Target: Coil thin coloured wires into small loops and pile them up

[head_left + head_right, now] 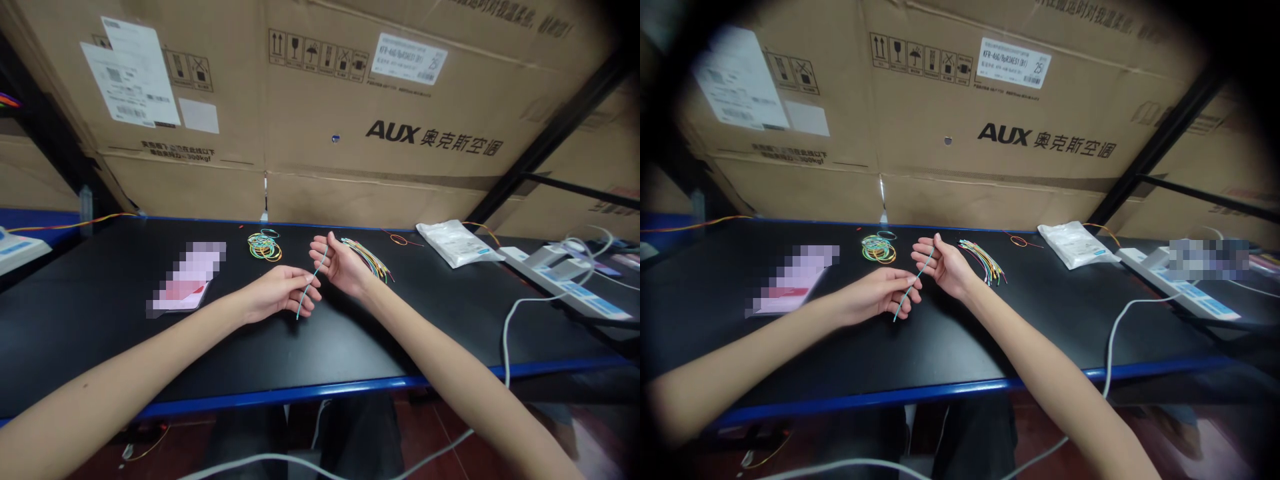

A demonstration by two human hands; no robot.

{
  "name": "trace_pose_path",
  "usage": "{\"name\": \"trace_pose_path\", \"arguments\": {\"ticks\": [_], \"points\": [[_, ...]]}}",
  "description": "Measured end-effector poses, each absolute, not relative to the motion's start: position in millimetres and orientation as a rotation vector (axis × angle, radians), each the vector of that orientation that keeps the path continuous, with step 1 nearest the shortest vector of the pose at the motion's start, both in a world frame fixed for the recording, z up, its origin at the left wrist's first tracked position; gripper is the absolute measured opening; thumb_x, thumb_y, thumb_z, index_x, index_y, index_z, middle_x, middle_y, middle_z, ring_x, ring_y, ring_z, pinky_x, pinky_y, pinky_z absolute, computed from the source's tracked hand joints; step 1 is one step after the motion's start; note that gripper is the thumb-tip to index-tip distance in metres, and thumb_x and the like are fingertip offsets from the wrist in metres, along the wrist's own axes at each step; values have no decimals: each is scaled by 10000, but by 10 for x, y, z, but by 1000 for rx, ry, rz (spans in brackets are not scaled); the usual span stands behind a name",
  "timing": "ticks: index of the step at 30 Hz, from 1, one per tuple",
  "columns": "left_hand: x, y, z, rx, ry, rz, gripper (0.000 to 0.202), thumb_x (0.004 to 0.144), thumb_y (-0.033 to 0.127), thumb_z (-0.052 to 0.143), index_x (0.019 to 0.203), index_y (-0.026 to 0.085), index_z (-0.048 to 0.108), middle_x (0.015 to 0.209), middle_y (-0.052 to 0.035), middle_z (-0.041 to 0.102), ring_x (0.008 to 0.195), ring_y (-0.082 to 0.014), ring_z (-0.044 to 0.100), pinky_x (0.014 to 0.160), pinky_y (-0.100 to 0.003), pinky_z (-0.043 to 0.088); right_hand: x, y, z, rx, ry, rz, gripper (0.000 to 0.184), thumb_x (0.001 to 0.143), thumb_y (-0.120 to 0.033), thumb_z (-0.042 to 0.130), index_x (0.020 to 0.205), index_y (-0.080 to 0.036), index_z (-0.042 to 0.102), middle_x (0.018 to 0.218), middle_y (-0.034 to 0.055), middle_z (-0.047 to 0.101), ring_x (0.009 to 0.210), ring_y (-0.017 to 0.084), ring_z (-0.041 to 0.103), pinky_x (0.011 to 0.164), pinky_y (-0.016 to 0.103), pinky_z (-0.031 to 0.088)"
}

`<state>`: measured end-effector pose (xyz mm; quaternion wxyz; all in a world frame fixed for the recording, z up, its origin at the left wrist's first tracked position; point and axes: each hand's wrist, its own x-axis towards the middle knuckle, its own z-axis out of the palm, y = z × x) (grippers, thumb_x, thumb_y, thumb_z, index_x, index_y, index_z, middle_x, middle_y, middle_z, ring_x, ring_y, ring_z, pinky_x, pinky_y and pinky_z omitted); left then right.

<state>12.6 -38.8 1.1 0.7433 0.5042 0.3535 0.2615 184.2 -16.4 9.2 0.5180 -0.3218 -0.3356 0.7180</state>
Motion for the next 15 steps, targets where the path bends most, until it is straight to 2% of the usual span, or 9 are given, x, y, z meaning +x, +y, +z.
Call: {"name": "trace_pose_path", "arguments": {"ticks": [8,15], "points": [[85,-348,-1,1158,734,529,209,820,328,677,871,126,655,745,-55,679,507,-82,548,590,-284,534,1857,-141,97,-802,-809,1748,287,984,-331,431,865,-180,645,735,6,704,592,80,644,505,161,495],[51,-296,-39,1206,700,461,223,835,346,660,874,126,668,730,-41,668,467,-56,495,620,-288,547,1860,-144,92,-820,-895,1763,299,987,-310,428,862,-160,654,739,14,708,559,69,617,512,163,492]]}}
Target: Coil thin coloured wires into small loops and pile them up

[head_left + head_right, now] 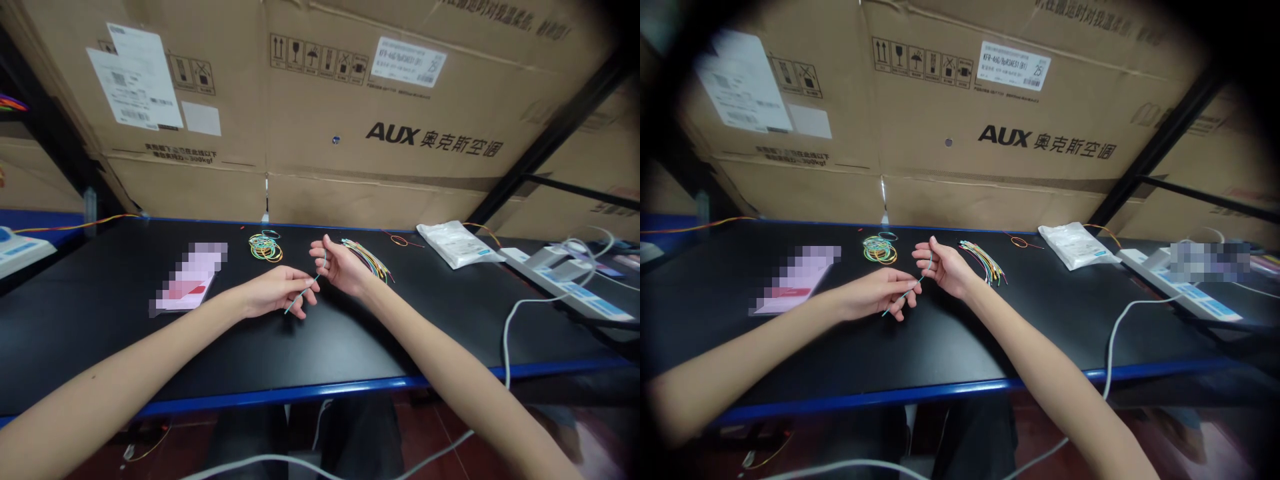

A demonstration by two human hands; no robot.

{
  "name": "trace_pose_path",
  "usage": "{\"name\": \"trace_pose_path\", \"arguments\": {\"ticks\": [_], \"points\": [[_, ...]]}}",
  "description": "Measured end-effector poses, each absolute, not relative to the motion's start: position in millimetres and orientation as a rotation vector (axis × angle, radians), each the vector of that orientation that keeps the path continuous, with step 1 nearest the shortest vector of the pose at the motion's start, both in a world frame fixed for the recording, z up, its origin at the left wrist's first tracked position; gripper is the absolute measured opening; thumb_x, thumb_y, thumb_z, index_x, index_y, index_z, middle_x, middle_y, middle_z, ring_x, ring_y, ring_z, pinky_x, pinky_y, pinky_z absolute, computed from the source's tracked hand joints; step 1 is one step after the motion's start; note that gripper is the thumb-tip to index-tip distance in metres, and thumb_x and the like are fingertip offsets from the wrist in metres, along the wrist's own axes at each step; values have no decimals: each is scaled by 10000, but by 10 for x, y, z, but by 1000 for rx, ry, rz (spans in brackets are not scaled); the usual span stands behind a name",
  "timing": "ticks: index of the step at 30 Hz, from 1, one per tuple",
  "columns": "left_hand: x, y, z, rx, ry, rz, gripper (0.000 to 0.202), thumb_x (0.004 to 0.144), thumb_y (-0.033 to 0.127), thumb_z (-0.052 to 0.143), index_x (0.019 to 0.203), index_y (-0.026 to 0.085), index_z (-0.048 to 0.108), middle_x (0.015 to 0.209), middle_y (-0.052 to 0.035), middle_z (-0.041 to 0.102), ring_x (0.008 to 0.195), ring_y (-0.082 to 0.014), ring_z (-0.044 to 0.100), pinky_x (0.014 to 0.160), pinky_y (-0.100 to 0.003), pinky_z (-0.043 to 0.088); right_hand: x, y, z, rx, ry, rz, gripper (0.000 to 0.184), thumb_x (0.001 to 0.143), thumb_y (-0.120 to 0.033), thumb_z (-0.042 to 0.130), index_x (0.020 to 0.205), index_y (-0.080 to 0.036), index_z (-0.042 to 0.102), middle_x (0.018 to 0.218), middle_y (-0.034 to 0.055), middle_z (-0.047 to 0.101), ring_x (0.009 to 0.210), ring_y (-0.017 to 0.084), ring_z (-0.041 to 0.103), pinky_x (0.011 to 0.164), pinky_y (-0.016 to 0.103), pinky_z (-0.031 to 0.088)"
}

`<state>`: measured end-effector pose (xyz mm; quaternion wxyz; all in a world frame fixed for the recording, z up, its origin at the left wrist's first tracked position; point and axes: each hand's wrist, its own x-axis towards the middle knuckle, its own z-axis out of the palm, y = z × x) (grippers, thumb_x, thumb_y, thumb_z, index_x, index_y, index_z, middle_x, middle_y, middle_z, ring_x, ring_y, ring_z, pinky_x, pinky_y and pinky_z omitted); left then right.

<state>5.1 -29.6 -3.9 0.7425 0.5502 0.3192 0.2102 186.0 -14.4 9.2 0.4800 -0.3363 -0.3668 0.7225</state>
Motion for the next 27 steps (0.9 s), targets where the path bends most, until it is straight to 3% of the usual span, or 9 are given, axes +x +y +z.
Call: {"name": "trace_pose_path", "arguments": {"ticks": [3,6,9,12,16,21,27], "points": [[58,-306,-25,1180,724,497,215,847,314,648,916,113,678,739,-38,670,432,-32,445,613,-277,550,1873,-121,75,-805,-898,1734,282,979,-316,445,861,-167,652,743,12,705,576,78,616,546,189,504],[60,-304,11,1060,734,586,238,876,299,606,991,102,673,803,-77,700,472,-63,530,633,-290,557,1908,-71,46,-797,-850,1661,258,966,-335,471,874,-181,657,704,-9,683,569,78,605,566,200,503],[53,-286,57,866,662,664,369,936,368,473,1030,66,664,938,-173,717,690,-177,685,729,-338,564,1954,-22,21,-786,-786,1576,210,927,-366,547,889,-197,665,659,-33,654,556,71,590,579,195,496],[48,-280,96,768,579,768,441,938,383,432,1011,20,672,1054,-237,692,999,-280,675,890,-377,529,1983,4,15,-773,-731,1525,190,885,-381,610,869,-200,667,625,-47,632,553,67,580,597,190,494],[65,-291,98,794,527,912,276,891,244,523,1020,61,684,1171,-195,665,1146,-279,607,1017,-390,459,1983,5,22,-770,-710,1501,189,874,-379,623,854,-197,667,618,-49,623,558,65,572,635,196,494],[101,-275,19,909,594,1013,182,876,160,582,1016,113,690,1007,-126,724,980,-198,677,959,-339,493,1947,-14,-15,-769,-807,1487,231,838,-415,654,888,-191,674,648,-41,622,580,74,574,660,223,483],[91,-242,-31,978,690,1046,185,833,282,676,943,138,714,732,-30,678,698,-113,629,767,-269,512,1860,-62,-89,-783,-1022,1467,326,835,-483,616,953,-189,692,598,-56,516,603,97,535,667,245,434]]}}
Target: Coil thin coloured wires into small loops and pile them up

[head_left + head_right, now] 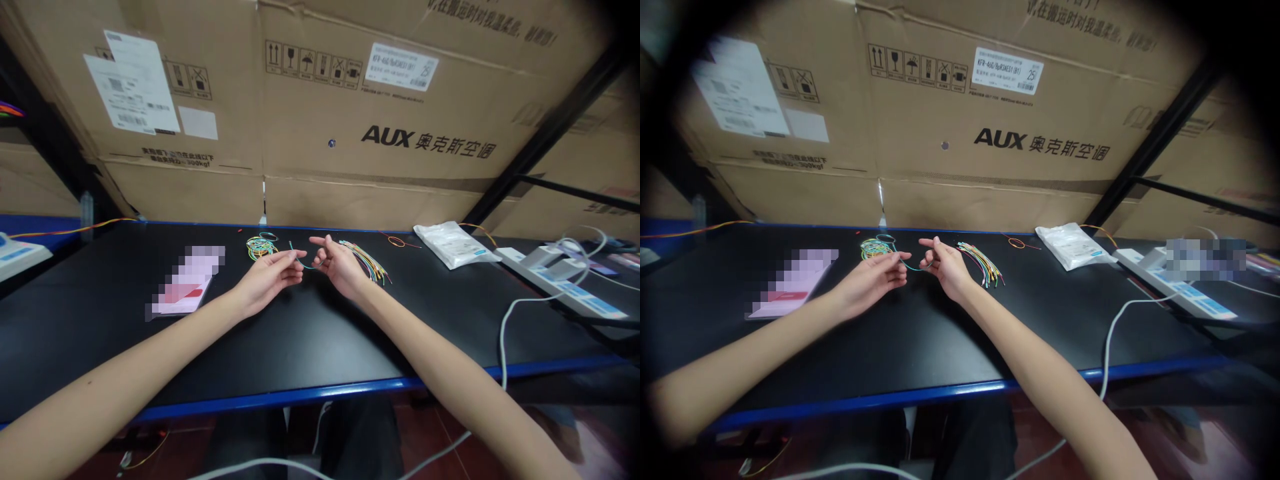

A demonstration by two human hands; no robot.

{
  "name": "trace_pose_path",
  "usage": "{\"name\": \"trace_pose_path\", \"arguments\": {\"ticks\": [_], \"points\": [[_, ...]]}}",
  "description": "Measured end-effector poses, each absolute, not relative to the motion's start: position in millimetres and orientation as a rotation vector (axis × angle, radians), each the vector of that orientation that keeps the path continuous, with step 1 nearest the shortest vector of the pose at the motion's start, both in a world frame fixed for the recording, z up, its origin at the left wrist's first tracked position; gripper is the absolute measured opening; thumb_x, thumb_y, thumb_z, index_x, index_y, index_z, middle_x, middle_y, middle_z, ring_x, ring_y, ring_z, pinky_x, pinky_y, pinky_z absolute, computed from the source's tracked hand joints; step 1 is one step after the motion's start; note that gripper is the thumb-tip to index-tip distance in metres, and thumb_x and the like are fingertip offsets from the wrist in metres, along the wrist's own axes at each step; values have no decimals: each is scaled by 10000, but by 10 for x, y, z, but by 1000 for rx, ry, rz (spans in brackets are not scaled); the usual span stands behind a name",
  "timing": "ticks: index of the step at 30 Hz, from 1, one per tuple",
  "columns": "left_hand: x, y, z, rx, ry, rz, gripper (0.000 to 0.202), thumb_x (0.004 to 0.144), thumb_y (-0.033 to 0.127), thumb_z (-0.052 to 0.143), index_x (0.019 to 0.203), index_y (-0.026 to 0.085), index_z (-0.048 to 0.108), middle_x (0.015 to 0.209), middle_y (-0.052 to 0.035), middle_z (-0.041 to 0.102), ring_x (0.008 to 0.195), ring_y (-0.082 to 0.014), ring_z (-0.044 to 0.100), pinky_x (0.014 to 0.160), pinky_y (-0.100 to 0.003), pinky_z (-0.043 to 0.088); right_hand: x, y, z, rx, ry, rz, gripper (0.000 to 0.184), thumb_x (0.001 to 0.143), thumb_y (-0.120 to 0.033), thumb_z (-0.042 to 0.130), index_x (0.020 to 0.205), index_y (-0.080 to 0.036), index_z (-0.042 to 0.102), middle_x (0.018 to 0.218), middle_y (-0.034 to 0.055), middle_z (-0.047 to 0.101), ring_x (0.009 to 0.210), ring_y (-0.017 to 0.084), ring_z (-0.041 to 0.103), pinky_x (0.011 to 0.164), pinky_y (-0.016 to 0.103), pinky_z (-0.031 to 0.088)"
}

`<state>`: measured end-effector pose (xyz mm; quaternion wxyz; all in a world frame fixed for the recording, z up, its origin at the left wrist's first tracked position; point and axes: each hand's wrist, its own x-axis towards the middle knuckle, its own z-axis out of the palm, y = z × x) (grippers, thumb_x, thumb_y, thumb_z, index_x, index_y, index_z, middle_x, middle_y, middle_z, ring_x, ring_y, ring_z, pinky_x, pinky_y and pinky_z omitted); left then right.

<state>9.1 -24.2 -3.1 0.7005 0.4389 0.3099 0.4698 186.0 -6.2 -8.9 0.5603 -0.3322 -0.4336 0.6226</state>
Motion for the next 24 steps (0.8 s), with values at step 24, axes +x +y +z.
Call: {"name": "trace_pose_path", "arguments": {"ticks": [24], "points": [[96,-257,-11,1016,619,1056,129,849,251,647,896,140,693,919,-94,740,972,-210,675,939,-370,479,1844,-69,-63,-626,-910,1470,202,831,-267,576,989,-165,652,618,-64,508,611,79,507,657,215,434]]}}
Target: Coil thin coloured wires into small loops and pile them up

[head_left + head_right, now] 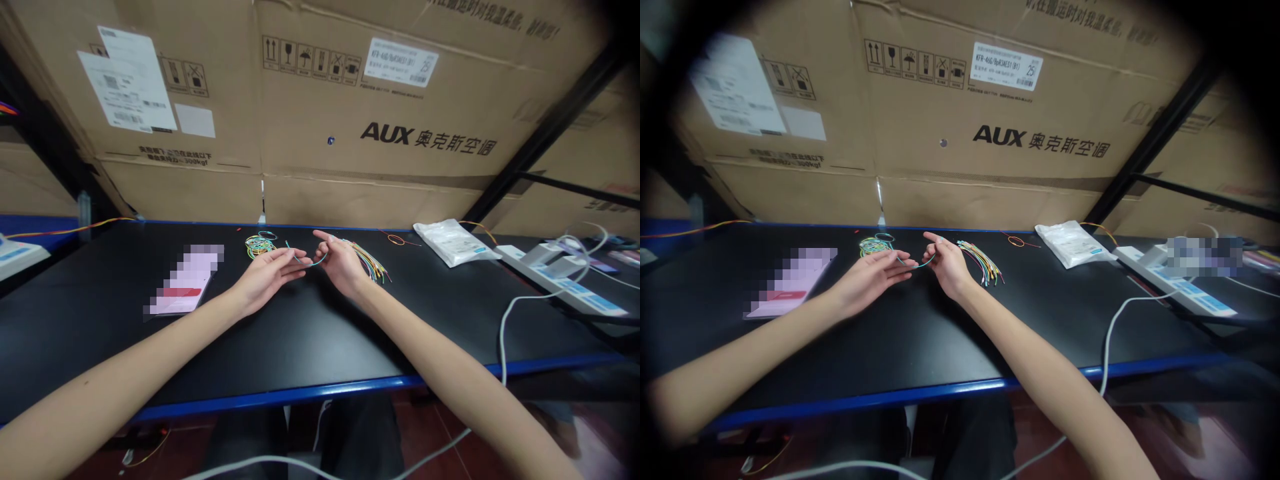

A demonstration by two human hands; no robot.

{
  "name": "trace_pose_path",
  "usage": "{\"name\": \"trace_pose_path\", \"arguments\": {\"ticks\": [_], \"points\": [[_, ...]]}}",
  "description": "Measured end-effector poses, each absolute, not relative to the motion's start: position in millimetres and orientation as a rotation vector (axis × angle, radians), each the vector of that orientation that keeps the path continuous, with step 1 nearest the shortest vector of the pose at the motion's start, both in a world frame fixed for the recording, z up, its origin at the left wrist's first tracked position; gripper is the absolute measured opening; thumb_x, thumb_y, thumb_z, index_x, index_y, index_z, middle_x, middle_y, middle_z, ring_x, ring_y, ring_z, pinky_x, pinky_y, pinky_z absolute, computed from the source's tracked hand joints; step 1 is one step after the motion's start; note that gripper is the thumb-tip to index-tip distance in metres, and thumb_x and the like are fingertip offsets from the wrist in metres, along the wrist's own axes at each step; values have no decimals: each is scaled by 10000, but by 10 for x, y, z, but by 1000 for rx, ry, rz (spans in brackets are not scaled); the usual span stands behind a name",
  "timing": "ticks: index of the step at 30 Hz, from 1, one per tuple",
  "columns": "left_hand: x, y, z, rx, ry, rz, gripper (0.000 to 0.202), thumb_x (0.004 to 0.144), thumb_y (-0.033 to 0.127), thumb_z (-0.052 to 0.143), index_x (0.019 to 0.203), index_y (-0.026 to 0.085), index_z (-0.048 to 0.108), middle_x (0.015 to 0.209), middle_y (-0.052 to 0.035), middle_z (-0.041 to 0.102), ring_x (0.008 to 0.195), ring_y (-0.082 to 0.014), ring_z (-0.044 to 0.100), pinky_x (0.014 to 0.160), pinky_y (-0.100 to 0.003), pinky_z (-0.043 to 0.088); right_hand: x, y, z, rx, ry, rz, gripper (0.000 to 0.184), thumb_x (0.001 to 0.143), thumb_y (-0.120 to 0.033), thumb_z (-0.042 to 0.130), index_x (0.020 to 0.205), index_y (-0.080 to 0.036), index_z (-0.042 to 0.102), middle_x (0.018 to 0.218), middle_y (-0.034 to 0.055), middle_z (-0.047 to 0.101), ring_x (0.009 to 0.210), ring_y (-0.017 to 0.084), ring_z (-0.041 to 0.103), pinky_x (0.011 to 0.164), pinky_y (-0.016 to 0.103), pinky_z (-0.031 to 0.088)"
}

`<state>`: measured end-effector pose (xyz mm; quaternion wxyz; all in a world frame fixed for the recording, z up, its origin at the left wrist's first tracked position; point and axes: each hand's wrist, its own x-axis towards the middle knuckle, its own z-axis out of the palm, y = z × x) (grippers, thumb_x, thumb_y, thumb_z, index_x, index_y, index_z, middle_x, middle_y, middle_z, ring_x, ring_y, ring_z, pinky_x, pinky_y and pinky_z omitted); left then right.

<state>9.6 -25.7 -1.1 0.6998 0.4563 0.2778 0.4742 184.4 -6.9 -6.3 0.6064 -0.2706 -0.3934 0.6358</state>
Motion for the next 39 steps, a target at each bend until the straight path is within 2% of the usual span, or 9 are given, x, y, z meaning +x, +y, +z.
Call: {"name": "trace_pose_path", "arguments": {"ticks": [4,8,11,16,21,26,29,32,39], "points": [[99,-240,-40,1050,663,1062,171,830,288,677,897,133,695,906,-93,738,941,-200,678,951,-372,471,1844,-81,-38,-641,-905,1469,173,868,-277,571,1025,-204,588,591,-80,539,555,84,548,608,219,460],[96,-215,-76,1075,725,1034,181,832,313,679,887,142,703,903,-78,735,898,-180,680,945,-377,473,1823,-94,-21,-705,-891,1434,116,904,-258,536,1010,-217,513,790,-19,692,702,130,678,612,238,507],[89,-204,-102,1090,699,972,214,829,338,684,942,158,710,973,-82,733,915,-183,678,930,-373,482,1811,-96,-17,-727,-873,1404,57,908,-250,542,925,-206,509,864,11,716,780,145,702,640,245,534],[96,-235,-90,1082,626,869,250,811,356,706,973,167,716,1095,-92,711,859,-165,688,867,-332,513,1814,-65,-68,-777,-945,1333,186,848,-346,643,876,-194,540,891,41,721,803,160,701,680,272,555],[112,-260,-48,1040,681,942,244,774,338,743,942,165,711,1009,-82,732,725,-124,675,784,-297,529,1834,-5,-168,-962,-1123,1081,331,751,-422,714,945,-161,655,835,43,704,685,134,653,613,250,515],[74,-174,-93,1095,806,1115,241,765,380,731,906,185,727,1061,-73,716,891,-152,661,806,-286,506,1865,1,-211,-1080,-1424,669,313,841,-384,605,1000,-140,719,834,67,692,674,147,618,622,280,483],[40,-108,-119,1255,917,1201,243,785,399,689,888,184,736,1067,-79,716,1011,-191,631,901,-334,472,1879,-15,-226,-1092,-1626,370,255,882,-292,554,1003,-155,731,864,75,671,732,160,613,658,290,477],[18,-73,-113,1521,1056,1251,219,818,367,630,876,184,737,1003,-70,730,1004,-216,632,946,-389,445,1887,-18,-245,-1041,-1763,165,258,908,-226,503,1036,-166,718,862,75,641,763,165,603,686,295,482],[8,-115,-131,2277,1062,1221,253,887,282,504,740,186,685,968,-65,698,987,-220,617,928,-405,458,1887,-25,-192,-918,-1736,125,269,877,-208,573,1132,-157,641,810,43,652,722,154,618,724,297,512]]}}
